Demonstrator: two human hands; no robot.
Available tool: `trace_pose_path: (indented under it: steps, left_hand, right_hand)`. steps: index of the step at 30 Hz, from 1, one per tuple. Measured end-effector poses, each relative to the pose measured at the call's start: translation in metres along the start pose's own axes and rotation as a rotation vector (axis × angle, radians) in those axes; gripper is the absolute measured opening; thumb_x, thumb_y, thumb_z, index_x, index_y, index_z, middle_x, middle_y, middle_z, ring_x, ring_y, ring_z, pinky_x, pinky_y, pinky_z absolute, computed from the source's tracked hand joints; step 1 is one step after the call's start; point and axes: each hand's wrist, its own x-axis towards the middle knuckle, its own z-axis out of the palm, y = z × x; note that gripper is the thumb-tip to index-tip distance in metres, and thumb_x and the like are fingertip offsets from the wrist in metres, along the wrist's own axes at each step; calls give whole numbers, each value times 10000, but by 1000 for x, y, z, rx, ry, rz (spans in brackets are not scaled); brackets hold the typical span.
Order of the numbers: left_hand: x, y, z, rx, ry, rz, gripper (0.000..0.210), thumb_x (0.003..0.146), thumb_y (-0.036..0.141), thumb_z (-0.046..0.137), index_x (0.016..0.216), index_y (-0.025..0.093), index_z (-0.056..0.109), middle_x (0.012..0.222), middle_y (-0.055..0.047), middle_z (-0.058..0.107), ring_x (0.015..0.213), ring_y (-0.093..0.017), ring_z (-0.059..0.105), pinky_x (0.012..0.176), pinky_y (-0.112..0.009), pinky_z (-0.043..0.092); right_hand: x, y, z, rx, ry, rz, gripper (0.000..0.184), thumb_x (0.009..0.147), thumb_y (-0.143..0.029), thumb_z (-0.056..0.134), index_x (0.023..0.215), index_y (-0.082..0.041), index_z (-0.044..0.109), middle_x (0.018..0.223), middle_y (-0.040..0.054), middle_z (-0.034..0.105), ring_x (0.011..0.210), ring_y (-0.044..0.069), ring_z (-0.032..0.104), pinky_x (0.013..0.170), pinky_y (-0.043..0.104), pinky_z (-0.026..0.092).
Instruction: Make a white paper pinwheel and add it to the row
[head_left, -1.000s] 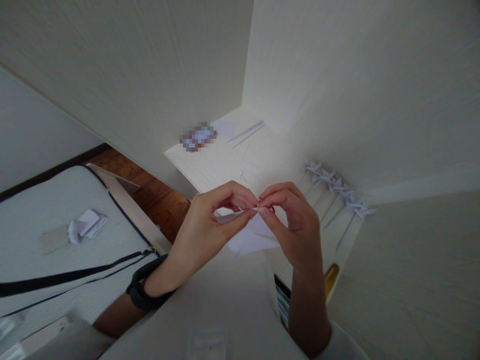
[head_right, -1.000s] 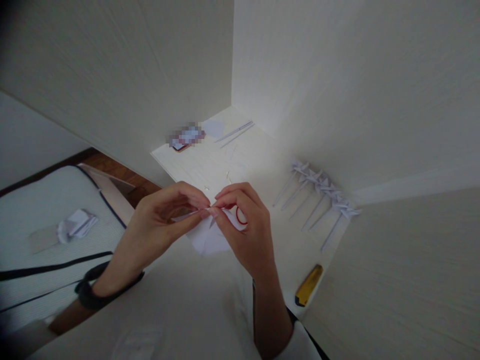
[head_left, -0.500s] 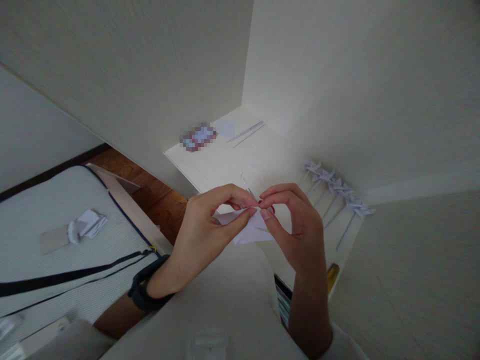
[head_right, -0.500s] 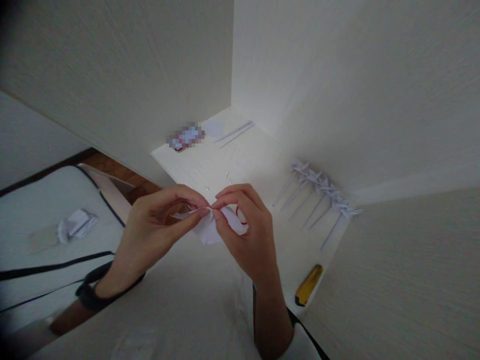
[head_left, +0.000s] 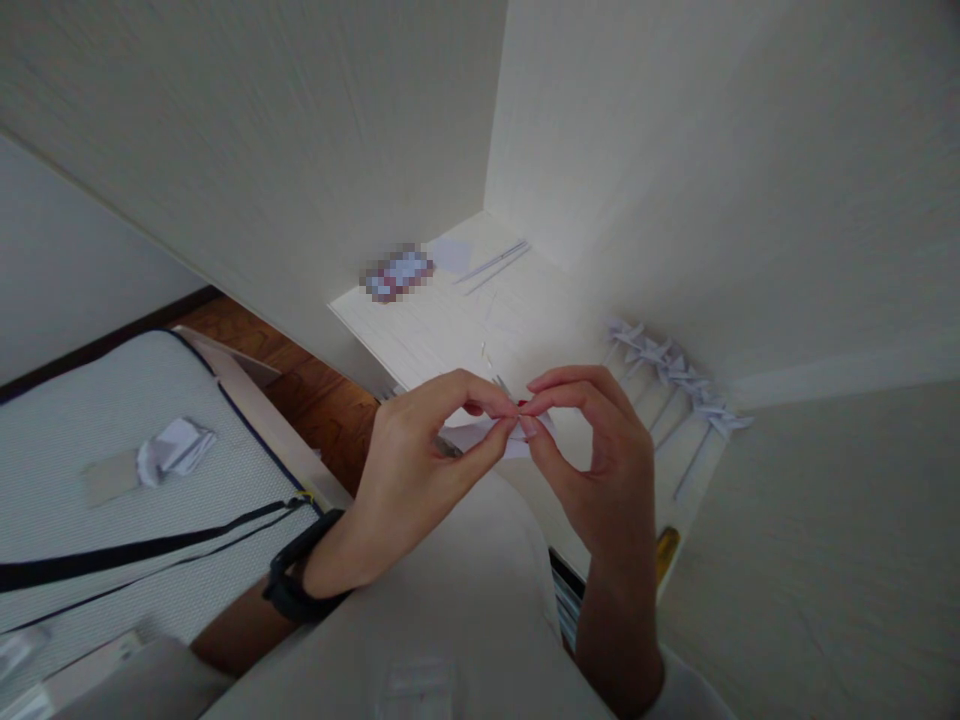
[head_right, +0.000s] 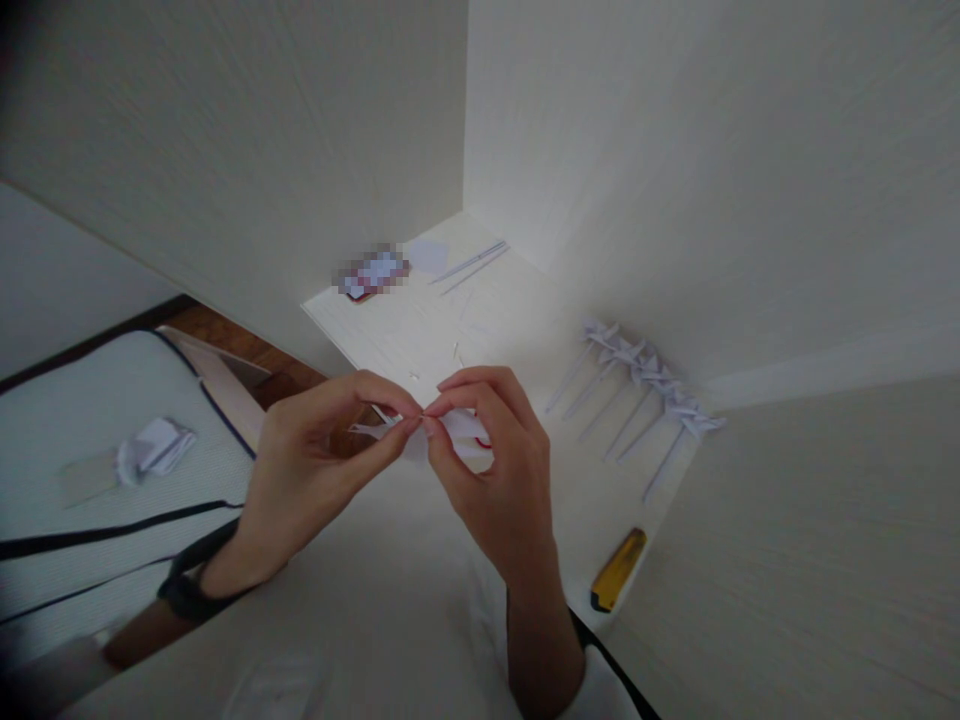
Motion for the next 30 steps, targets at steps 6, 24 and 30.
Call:
trace_pose_path:
  steps: [6, 24, 30]
  left_hand:
    - [-2, -1, 3, 115, 41, 121, 27, 857, 201, 628, 848, 219, 647, 816, 3, 716, 734, -152, 651, 717, -270, 507]
    - [5, 3, -5, -407, -128, -96, 95, 781, 108, 685, 735, 191, 680, 730, 14, 703, 692, -109, 646, 664, -205, 517]
    - [9, -3, -5, -750, -283, -258, 129, 749, 78, 706, 678, 183, 682, 669, 28, 679, 599, -78, 611, 581, -175, 479]
  right_hand:
    - [-1, -3, 0, -34, 18, 19, 189, 768, -38, 642, 811, -221, 624, 927, 17, 620, 889, 172, 606, 828, 350, 481]
    - [0, 13, -31, 321, -83, 82, 136, 899, -219, 600, 837, -254, 716, 957, 25, 628, 948, 179, 575, 840, 336, 468]
    - [2, 23, -17, 619, -154, 171, 117, 882, -210, 620, 804, -240, 702, 837, 4, 621, 828, 146, 577, 734, 276, 462]
